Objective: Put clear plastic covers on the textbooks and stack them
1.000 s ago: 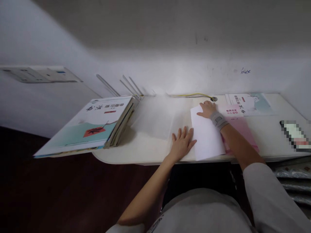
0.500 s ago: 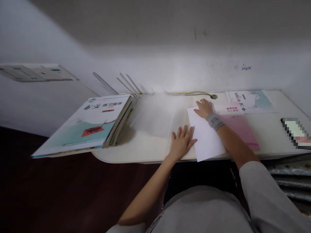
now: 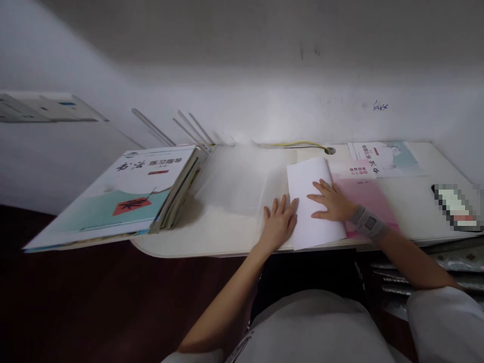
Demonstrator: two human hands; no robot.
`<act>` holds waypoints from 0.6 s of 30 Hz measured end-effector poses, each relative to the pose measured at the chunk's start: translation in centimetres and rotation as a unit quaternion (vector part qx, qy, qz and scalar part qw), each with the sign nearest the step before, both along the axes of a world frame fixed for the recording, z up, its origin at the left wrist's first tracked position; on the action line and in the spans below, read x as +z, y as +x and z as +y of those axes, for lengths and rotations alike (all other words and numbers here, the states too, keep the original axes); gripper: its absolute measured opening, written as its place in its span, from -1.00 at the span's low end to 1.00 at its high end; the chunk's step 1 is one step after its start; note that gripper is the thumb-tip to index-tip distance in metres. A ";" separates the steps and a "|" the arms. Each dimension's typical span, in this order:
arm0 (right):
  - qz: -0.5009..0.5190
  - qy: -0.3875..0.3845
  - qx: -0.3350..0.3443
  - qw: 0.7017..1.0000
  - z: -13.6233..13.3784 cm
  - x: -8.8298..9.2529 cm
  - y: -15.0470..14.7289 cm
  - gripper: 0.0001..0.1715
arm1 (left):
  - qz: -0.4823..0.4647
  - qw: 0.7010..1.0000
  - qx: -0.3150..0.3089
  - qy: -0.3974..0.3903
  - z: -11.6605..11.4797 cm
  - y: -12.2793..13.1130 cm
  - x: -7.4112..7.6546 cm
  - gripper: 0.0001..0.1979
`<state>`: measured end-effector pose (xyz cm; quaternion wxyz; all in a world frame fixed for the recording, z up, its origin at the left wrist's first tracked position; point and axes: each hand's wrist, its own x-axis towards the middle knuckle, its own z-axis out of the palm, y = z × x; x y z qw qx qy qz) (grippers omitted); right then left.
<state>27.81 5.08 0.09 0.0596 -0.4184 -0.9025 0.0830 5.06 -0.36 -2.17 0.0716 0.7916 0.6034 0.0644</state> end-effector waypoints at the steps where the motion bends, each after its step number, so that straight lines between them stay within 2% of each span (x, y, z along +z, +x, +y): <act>1: 0.003 0.006 -0.015 1.000 -0.2 -0.3 -0.2 -0.27 | -0.003 1.000 -0.006 -0.004 0.0 0.0 0.0 -0.41; 4: 0.011 0.026 -0.057 0.998 0.4 -0.8 -1.0 -0.35 | 0.000 1.000 -0.025 -0.017 -0.1 -0.2 0.1 -0.34; 8: 0.020 0.043 -0.067 0.997 0.0 -0.2 -1.7 -0.37 | 0.000 1.000 -0.018 -0.025 -0.1 -0.2 0.3 -0.44; 10: 0.013 0.040 -0.011 0.999 -1.4 0.7 -1.5 -0.31 | -0.003 0.999 -0.013 -0.029 -0.1 -0.1 0.5 -0.47; 14: -0.034 0.015 0.146 0.989 -4.9 2.3 -0.6 -0.20 | -0.010 1.000 -0.014 -0.024 -0.1 0.0 0.4 -0.50; 18: -0.058 0.055 0.177 0.981 -6.4 2.0 0.0 -0.47 | -0.017 1.000 -0.015 -0.021 0.0 0.0 0.1 -0.53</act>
